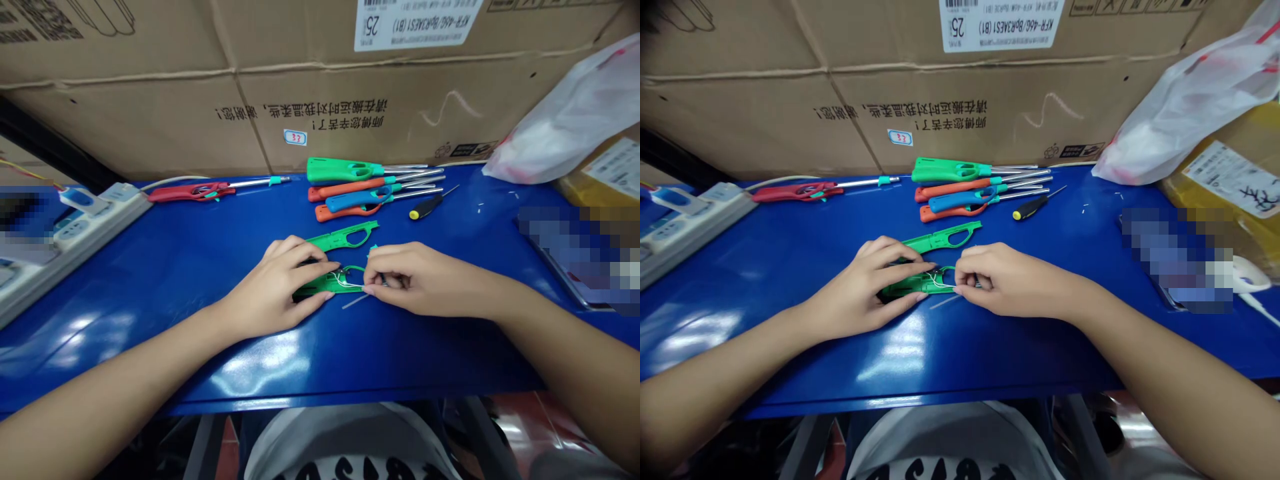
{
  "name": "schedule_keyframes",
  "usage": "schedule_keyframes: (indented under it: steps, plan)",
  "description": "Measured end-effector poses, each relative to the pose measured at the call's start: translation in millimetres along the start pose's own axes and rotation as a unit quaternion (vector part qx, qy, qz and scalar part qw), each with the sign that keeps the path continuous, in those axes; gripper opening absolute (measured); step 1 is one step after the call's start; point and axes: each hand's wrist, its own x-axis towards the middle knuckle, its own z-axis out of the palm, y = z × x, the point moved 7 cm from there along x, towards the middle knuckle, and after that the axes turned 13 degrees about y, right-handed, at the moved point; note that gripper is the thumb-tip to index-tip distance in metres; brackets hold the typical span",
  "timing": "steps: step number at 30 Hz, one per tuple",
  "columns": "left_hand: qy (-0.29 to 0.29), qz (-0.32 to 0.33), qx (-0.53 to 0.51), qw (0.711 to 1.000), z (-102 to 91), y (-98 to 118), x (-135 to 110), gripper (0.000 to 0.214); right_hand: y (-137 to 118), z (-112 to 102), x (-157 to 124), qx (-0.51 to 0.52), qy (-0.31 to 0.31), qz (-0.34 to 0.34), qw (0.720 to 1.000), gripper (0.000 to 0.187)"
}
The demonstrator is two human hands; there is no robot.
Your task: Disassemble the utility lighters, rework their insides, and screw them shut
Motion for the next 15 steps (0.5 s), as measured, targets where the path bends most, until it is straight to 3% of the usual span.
schedule_keyframes:
  steps: [4,8,12,15]
  plan:
    - [0.013,0.006,-0.008,1.000,-2.6,2.1,-0.7,0.030,4.9,-7.7,4.9,-0.024,0.083,-0.001,0.996,0.006]
    - [0.027,0.013,-0.025,0.999,-4.1,4.2,-1.4,0.027,9.3,-25.0,4.8,-0.123,0.173,-0.007,0.977,0.010]
    - [0.031,0.012,-0.037,0.999,-3.5,4.6,-1.6,0.028,25.0,-28.5,2.5,-0.197,0.161,0.051,0.966,0.024]
    - [0.033,0.008,-0.041,0.999,-4.6,4.5,-1.4,0.028,34.6,-22.2,2.7,-0.206,0.127,0.068,0.968,0.022]
